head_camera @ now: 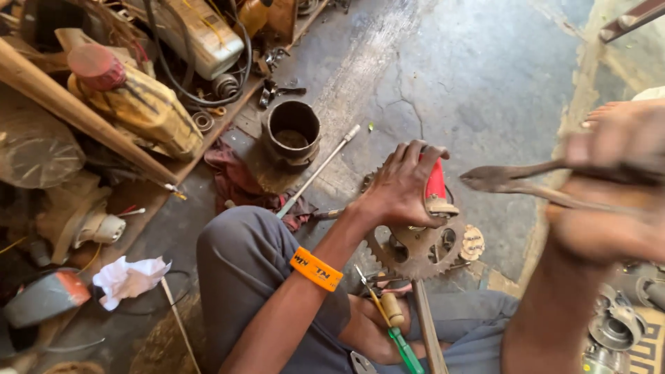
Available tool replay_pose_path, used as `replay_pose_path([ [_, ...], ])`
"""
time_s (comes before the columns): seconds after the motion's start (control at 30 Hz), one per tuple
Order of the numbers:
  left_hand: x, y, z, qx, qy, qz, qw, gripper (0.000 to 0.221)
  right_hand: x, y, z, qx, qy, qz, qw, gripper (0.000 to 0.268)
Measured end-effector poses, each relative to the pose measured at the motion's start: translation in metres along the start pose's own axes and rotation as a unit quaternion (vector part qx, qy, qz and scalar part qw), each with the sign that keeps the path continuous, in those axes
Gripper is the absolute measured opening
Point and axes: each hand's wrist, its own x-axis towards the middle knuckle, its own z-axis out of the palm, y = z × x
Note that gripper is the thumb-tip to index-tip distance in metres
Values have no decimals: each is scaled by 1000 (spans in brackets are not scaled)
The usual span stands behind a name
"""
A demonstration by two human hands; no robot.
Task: The person sits on the floor and uses pliers and a screwdriver to adjust a red cylindrical mechanical component mounted on a large gear. They repeatedly reposition the part and apply force with the tools to manipulate internal components.
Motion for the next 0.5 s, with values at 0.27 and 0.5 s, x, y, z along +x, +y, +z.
replay_pose_path([
  [0.27,3,-2,-5,12,30,22,999,110,-2,-1,6,-15,9,-13,1000,44],
  [0.5,1,-4,7,4,-39,-21,999,116,-17,17,1,-67,30,-11,997,42],
])
